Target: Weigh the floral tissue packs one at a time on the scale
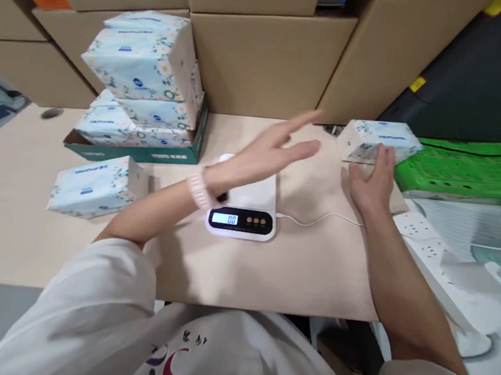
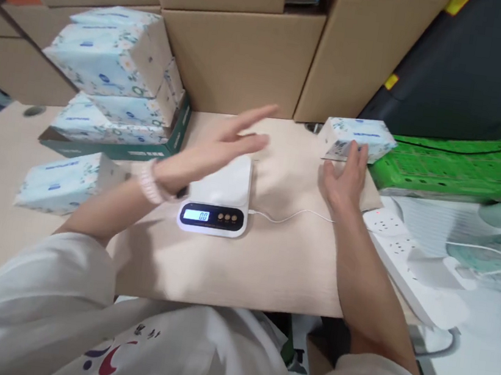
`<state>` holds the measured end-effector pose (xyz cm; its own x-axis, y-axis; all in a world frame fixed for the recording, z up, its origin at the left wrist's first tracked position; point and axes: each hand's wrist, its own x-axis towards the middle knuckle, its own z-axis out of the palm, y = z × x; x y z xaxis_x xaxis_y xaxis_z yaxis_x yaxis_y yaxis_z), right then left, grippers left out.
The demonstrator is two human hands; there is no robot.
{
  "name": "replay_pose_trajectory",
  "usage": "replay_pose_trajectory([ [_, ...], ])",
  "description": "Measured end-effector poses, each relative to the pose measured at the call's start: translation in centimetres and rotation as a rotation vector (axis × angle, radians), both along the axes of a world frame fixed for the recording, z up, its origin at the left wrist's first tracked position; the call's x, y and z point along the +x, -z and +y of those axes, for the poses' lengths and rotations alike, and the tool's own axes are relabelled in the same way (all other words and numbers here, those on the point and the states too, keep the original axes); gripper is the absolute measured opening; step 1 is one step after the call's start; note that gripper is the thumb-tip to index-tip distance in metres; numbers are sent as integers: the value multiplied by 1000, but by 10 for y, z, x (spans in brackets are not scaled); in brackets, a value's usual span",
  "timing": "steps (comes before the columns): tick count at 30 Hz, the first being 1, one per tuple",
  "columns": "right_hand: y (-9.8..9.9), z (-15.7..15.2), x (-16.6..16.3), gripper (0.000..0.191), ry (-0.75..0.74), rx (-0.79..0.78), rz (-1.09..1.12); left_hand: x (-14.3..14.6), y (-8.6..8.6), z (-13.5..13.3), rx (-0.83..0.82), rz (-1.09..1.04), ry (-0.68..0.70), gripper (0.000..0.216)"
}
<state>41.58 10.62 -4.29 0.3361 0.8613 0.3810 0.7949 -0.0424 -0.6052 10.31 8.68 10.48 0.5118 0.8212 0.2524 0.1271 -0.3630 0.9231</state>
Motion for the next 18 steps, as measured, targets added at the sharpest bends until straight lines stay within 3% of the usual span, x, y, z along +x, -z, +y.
replay_pose_trajectory([
  [3, -4, -7, -9, 82, -14, 86, -33, -115, -8, -36, 389, 134, -294, 44],
  [5, -12, -12, -22, 82, -49, 163, -64, -187, 1, -58, 559, 97, -718, 36],
  [7, -26, -19, -45, 81, -103, 222, -46, -246, 20, -76, 560, 115, -1146, 29],
  [9, -47, -30, -81, 72, -200, 262, 80, -288, 44, -89, 330, 194, -1348, 33],
  [11, -72, -45, -127, 54, -381, 211, 325, -315, 65, -98, 43, 150, -1400, 40],
  [14, -101, -67, -204, 40, -795, -279, 718, -340, 89, -103, -202, 0, -1336, 47],
  [16, -108, -78, -255, 50, -1010, -556, 887, -352, 100, -103, -265, -63, -1247, 46],
  [18, -103, -83, -305, 72, -1109, -745, 926, -361, 110, -103, -304, -123, -1140, 41],
])
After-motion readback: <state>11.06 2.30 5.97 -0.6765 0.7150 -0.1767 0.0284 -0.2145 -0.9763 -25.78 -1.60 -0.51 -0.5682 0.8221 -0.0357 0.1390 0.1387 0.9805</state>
